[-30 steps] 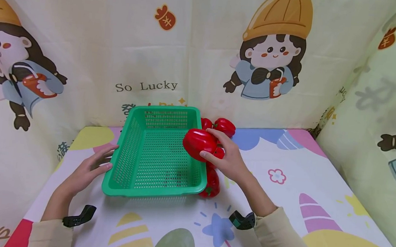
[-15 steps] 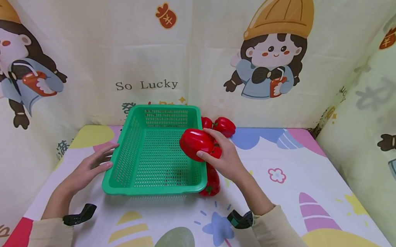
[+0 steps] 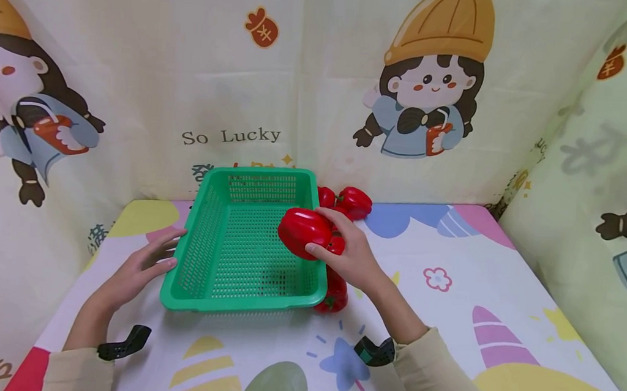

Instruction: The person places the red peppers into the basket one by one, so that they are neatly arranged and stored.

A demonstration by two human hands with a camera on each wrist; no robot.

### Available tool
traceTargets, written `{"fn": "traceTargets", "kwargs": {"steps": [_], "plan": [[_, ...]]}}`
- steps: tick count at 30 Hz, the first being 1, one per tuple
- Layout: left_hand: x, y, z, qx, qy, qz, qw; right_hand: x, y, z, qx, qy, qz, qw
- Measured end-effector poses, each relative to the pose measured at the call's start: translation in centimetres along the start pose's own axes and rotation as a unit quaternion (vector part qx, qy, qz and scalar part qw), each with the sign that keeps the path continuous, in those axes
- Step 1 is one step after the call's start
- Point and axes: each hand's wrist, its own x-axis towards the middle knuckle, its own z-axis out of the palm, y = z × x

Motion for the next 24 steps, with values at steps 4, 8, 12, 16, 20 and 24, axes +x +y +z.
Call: {"fn": "traceTargets", "kwargs": {"steps": [4, 8, 12, 16, 20, 24], "plan": [[0.0, 0.0, 0.0, -0.003, -0.001, 0.000, 1.0000, 0.1, 0.1, 0.3, -0.003, -0.003, -0.004, 1.000], [0.0, 0.0, 0.0, -0.002, -0.001, -0.002, 1.0000, 0.1, 0.1, 0.5, -0.004, -0.005, -0.009, 1.000], [0.0, 0.1, 0.0, -0.002, -0.001, -0.006, 1.0000, 0.1, 0.1, 0.8, -0.008, -0.008, -0.013, 1.000], [0.1, 0.1, -0.1, -0.003, -0.002, -0.009, 1.0000, 0.2, 0.0, 1.0, -0.012, -0.010, -0.014, 1.000], [0.1, 0.1, -0.1, -0.003, -0.001, -0.008, 1.0000, 0.2, -0.1, 1.2, -0.010, -0.013, -0.011, 1.000], [0.1, 0.1, -0.1, -0.004, 0.000, -0.008, 1.0000, 0.3, -0.1, 1.3, -0.010, -0.015, -0.011, 1.000]]}}
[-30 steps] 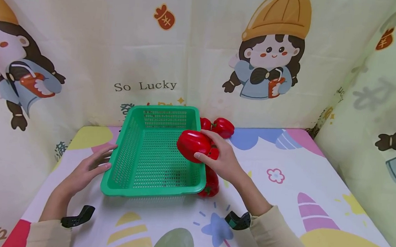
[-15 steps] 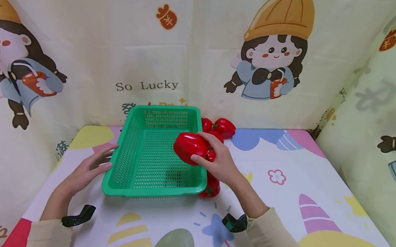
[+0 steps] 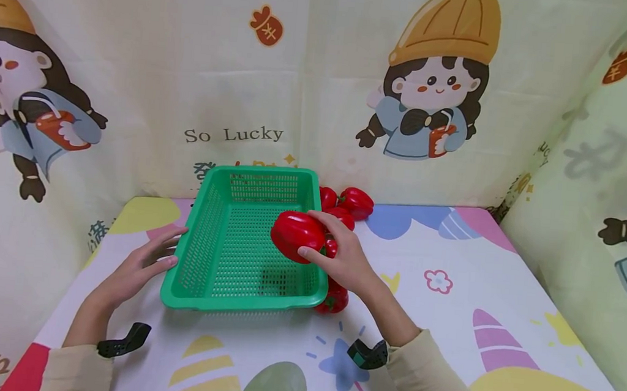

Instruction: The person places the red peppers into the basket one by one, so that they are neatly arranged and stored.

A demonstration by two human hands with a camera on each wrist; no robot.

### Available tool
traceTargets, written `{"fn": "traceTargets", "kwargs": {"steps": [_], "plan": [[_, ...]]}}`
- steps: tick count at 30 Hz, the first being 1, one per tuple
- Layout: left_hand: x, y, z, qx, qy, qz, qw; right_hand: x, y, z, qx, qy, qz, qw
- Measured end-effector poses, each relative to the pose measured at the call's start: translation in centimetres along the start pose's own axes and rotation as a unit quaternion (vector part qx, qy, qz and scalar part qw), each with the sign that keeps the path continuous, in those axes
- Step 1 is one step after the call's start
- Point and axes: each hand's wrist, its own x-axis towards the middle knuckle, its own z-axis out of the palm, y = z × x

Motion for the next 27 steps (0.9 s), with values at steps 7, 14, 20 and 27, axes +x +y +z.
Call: {"fn": "traceTargets", "kwargs": {"steps": [7, 14, 20, 27], "plan": [[0.06, -0.02, -0.04, -0.001, 0.000, 0.003, 1.0000, 0.13, -0.03, 0.16, 0.009, -0.003, -0.008, 1.000], [0.08, 0.08, 0.01, -0.003, -0.001, 0.009, 1.0000, 0.33, -0.04, 0.24, 0.007, -0.005, -0.018, 1.000], [0.12, 0.05, -0.06, -0.008, -0.002, 0.011, 0.9999, 0.36, -0.21, 0.25, -0.007, -0.010, -0.010, 1.000], [0.12, -0.03, -0.10, -0.007, -0.004, 0.007, 0.9999, 0.30, -0.07, 0.47, -0.003, -0.017, -0.007, 1.000]]}}
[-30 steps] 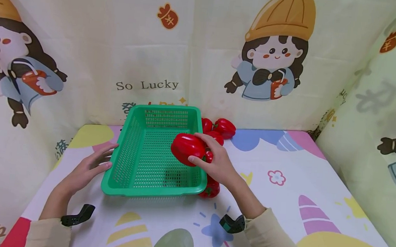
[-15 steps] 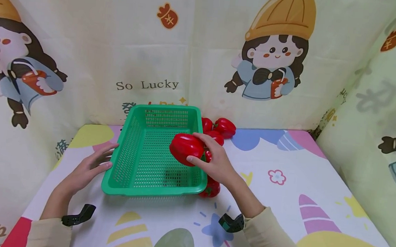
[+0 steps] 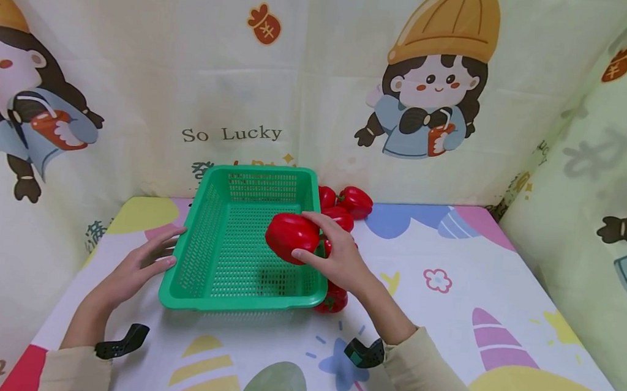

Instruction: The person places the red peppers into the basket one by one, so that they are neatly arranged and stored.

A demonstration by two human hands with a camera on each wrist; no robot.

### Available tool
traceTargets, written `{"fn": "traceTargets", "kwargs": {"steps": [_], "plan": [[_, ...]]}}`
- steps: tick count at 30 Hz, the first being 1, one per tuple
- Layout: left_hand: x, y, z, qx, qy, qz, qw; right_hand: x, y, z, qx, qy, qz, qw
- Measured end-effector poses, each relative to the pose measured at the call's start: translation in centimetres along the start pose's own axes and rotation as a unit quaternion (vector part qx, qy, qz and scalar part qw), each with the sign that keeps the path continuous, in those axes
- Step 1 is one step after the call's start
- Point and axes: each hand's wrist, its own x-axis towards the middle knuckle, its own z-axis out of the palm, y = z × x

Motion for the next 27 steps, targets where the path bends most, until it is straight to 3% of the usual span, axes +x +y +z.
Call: {"fn": "traceTargets", "kwargs": {"steps": [27], "plan": [[-0.19, -0.53, 0.10, 0.009, 0.006, -0.002, 0.9999, -0.19, 0.09, 0.88, -0.058, -0.026, 0.000, 0.998]]}}
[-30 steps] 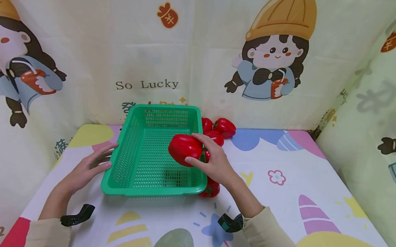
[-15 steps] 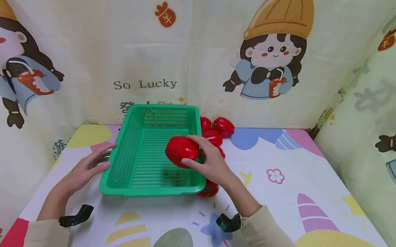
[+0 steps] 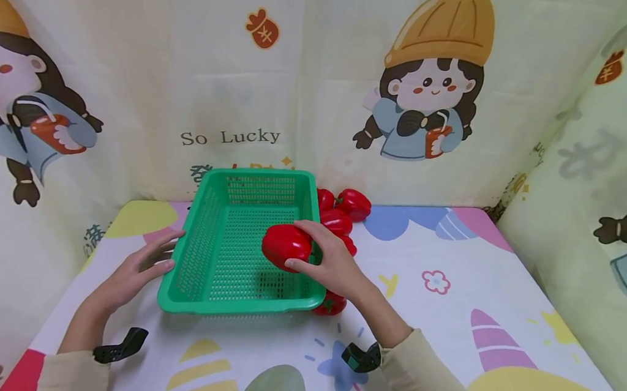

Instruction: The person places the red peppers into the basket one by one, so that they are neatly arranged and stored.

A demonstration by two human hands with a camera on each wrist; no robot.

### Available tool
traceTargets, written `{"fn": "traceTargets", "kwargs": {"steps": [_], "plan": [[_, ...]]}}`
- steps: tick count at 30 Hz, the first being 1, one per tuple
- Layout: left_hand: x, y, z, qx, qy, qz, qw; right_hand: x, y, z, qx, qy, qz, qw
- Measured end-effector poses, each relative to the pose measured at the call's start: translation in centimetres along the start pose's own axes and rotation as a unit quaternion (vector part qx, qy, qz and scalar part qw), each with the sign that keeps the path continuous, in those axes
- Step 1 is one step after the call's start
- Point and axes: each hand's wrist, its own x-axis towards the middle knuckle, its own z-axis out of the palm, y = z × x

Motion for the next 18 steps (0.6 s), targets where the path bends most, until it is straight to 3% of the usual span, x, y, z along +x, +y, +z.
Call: {"fn": "traceTargets", "kwargs": {"steps": [18], "plan": [[-0.02, 0.19, 0.04, -0.001, -0.002, 0.006, 1.0000, 0.04, -0.12, 0.38, -0.025, -0.019, -0.011, 0.999]]}}
